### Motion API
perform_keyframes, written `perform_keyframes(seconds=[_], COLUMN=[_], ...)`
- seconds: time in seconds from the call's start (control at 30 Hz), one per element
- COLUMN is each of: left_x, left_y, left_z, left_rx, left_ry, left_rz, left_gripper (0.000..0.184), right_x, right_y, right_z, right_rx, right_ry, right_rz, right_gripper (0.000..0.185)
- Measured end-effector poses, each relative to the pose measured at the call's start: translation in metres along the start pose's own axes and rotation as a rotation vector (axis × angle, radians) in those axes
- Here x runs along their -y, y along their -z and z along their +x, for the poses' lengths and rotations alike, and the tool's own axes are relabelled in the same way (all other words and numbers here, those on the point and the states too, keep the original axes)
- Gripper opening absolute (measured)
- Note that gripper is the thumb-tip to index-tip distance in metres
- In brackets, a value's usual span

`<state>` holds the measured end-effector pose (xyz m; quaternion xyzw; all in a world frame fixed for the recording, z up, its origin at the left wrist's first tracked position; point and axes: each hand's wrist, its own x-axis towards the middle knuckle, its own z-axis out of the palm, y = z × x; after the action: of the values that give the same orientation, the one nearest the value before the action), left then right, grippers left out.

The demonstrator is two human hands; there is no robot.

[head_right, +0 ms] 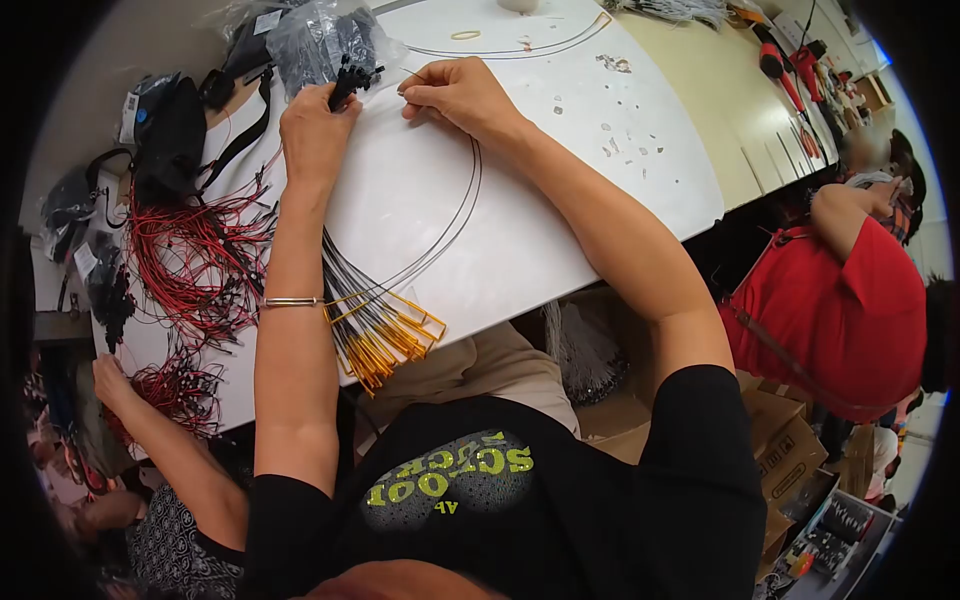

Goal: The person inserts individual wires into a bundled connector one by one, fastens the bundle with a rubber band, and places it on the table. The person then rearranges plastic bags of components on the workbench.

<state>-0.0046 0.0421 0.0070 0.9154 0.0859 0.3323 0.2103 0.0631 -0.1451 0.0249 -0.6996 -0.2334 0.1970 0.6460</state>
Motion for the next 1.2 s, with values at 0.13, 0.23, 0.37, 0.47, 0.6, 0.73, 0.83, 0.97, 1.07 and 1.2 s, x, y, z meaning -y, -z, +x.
perform_keyframes(seconds=[0.13, 0.23, 0.37, 0.47, 0.6, 0.73, 0.83, 0.97, 1.07, 1.2], left_x=[-0.007, -0.021, -0.019, -0.017, -0.022, -0.022, -0.021, -0.022, -0.025, -0.031], left_y=[0.0, 0.017, 0.017, 0.016, 0.013, 0.013, 0.012, 0.01, 0.009, 0.008], left_z=[0.002, 0.0, 0.001, 0.001, -0.001, -0.001, -0.002, -0.002, -0.003, -0.006], left_rx=[0.01, 0.083, 0.246, 0.385, 0.426, 0.416, 0.407, 0.385, 0.322, 0.254], left_ry=[0.01, 0.19, 0.473, 0.696, 0.772, 0.786, 0.801, 0.833, 0.818, 0.773], left_rz=[0.013, -0.259, -0.813, -1.278, -1.567, -1.589, -1.601, -1.616, -1.546, -1.447], left_gripper=[0.014, 0.016, 0.018, 0.019, 0.019, 0.018, 0.017, 0.017, 0.015, 0.013], right_x=[0.0, 0.005, 0.002, -0.001, 0.0, 0.003, 0.0, -0.003, 0.0, 0.0], right_y=[0.002, 0.001, 0.002, 0.001, -0.005, -0.006, -0.007, -0.01, -0.01, -0.009], right_z=[-0.004, -0.008, -0.005, -0.005, -0.009, -0.012, -0.01, -0.008, -0.011, -0.012], right_rx=[0.056, 0.026, -0.009, -0.032, -0.048, -0.043, -0.053, -0.082, -0.098, -0.124], right_ry=[0.033, 0.002, 0.008, 0.02, 0.092, 0.108, 0.133, 0.192, 0.172, 0.148], right_rz=[0.072, 0.078, 0.087, 0.093, 0.097, 0.089, 0.063, -0.009, -0.04, -0.096], right_gripper=[0.016, 0.016, 0.015, 0.015, 0.014, 0.013, 0.013, 0.013, 0.013, 0.014])
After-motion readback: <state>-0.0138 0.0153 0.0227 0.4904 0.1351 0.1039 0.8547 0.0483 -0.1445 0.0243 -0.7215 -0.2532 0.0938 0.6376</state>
